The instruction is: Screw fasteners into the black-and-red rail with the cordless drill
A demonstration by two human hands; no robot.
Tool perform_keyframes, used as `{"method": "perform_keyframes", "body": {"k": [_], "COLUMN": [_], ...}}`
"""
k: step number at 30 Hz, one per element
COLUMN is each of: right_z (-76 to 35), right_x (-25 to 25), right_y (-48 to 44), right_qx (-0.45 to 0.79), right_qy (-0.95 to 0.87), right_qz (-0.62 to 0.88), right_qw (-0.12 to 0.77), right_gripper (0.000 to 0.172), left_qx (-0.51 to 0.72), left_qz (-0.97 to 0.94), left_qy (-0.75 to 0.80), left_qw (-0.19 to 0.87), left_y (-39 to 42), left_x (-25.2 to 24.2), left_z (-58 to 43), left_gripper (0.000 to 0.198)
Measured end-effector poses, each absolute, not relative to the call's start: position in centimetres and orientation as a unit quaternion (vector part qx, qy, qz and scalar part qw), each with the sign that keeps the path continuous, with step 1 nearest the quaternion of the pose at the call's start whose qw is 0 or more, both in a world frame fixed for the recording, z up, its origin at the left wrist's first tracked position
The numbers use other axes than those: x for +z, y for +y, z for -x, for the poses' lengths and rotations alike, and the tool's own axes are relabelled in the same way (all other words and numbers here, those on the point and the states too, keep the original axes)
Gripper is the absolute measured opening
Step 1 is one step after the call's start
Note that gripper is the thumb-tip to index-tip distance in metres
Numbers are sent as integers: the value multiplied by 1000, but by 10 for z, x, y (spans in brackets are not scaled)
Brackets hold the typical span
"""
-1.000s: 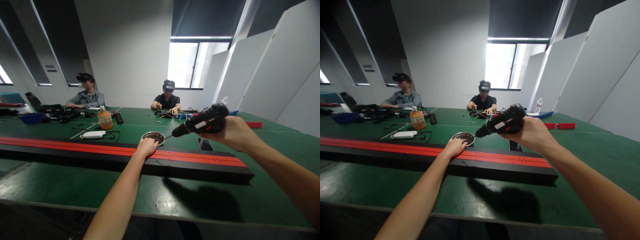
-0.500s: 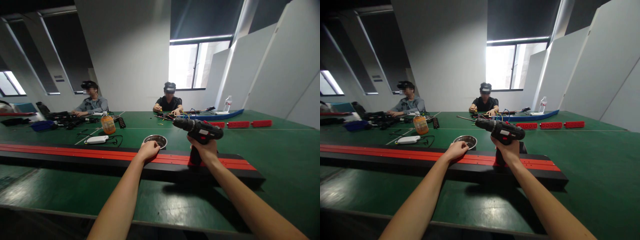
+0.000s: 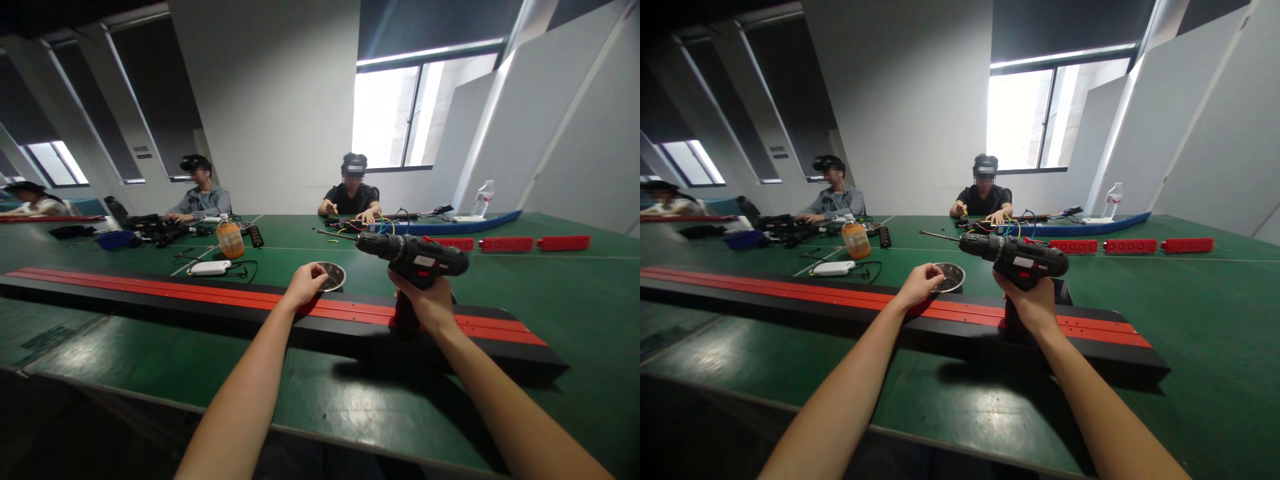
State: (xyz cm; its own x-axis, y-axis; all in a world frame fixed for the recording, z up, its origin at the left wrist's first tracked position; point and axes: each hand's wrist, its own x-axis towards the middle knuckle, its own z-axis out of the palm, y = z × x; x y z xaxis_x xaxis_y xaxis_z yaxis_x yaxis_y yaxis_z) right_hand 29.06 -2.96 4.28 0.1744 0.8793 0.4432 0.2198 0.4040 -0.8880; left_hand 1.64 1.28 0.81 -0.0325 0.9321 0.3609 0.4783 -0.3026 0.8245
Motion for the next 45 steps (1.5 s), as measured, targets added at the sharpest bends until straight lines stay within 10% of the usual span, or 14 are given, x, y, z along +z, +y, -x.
{"method": "perform_keyframes", "body": {"k": [17,45], "right_z": [-290,-289], "right_x": [42,42], "right_y": [-34,-34], "right_qx": [249,247], "right_qy": [-601,-597], "right_qz": [474,476], "right_qw": [593,596], "right_gripper": [39,38], "left_qx": [755,759], "left_qz": [-396,-430], "left_qy": [154,174], "left_qw": [499,457], "left_y": [-44,-42], "left_x": [90,98], "left_z": [-35,-38], "left_gripper": [22,25]}}
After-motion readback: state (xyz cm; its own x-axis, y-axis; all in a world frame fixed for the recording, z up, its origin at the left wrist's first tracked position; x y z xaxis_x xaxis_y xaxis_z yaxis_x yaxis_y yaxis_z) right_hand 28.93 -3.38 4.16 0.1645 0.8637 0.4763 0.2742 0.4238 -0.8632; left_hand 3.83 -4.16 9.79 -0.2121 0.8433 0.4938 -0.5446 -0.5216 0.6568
